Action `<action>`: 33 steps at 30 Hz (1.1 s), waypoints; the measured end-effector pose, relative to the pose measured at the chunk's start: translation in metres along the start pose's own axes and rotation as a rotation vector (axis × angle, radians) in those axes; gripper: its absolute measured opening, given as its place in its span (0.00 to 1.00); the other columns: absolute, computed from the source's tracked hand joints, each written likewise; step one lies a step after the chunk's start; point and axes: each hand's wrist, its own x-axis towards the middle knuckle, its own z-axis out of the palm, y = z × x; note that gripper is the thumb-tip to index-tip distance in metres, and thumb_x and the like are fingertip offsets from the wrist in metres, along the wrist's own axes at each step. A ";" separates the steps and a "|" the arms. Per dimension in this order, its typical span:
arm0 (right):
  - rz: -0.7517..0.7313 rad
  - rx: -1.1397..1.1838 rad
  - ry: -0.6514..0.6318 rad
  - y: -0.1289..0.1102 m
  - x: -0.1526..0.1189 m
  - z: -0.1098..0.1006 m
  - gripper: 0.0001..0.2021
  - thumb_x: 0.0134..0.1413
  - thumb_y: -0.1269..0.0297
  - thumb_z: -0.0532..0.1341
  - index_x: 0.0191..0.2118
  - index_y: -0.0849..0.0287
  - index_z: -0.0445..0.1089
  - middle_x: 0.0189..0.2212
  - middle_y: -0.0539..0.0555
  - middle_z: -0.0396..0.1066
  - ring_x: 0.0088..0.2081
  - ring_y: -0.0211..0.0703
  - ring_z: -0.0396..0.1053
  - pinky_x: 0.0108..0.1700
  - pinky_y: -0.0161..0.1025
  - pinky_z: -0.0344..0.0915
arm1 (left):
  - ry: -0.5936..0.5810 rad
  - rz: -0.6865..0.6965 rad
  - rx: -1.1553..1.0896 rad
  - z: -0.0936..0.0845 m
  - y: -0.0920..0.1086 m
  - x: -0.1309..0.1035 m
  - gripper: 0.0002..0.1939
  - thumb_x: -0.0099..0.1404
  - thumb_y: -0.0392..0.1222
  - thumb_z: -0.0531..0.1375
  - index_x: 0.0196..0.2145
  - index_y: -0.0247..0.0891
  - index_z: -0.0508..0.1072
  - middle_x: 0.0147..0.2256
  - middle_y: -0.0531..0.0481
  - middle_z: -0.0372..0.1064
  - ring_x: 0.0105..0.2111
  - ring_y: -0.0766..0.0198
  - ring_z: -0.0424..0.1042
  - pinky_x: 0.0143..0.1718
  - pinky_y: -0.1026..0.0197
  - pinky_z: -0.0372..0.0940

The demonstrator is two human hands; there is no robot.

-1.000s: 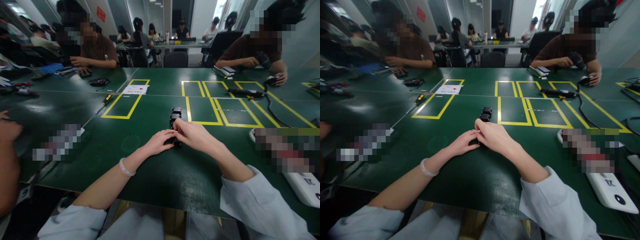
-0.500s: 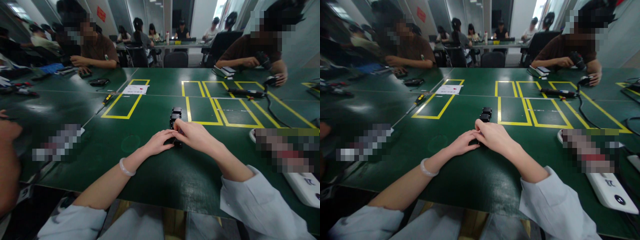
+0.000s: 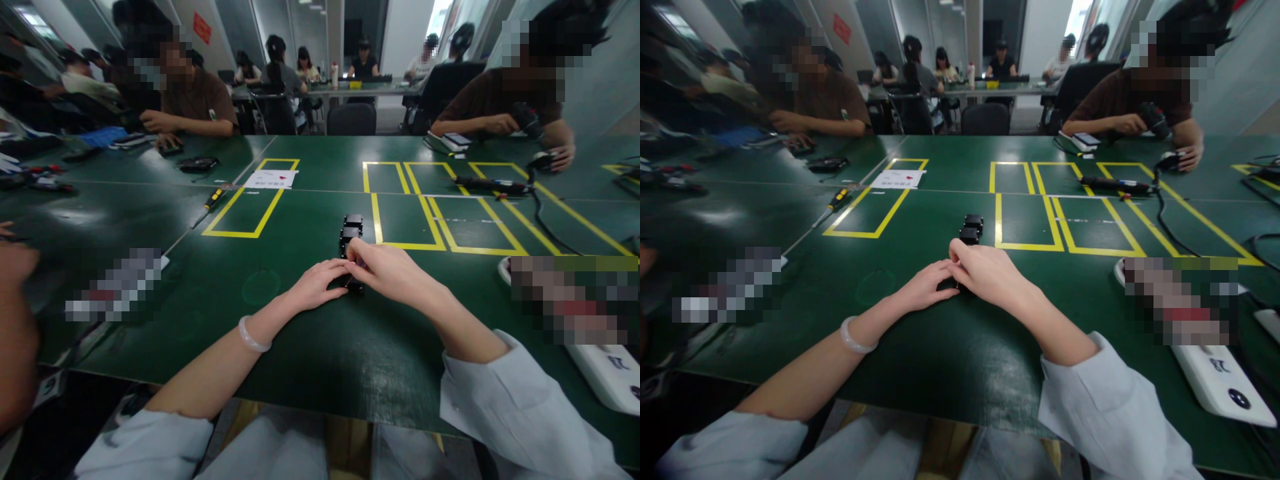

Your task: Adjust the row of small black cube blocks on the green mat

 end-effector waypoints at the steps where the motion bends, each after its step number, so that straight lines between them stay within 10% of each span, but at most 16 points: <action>1: 0.012 -0.013 -0.001 0.000 0.000 0.000 0.08 0.62 0.58 0.50 0.39 0.56 0.61 0.27 0.50 0.68 0.27 0.37 0.62 0.28 0.34 0.46 | -0.002 -0.001 -0.001 0.000 0.000 0.000 0.22 0.65 0.41 0.60 0.56 0.43 0.64 0.57 0.46 0.61 0.56 0.54 0.61 0.56 0.51 0.59; 33: 0.025 -0.070 -0.020 0.000 0.000 -0.001 0.08 0.63 0.61 0.49 0.39 0.56 0.62 0.24 0.49 0.66 0.24 0.36 0.59 0.27 0.34 0.45 | -0.008 0.006 0.009 -0.001 0.000 0.001 0.21 0.64 0.40 0.59 0.55 0.44 0.65 0.56 0.46 0.61 0.56 0.53 0.62 0.55 0.51 0.59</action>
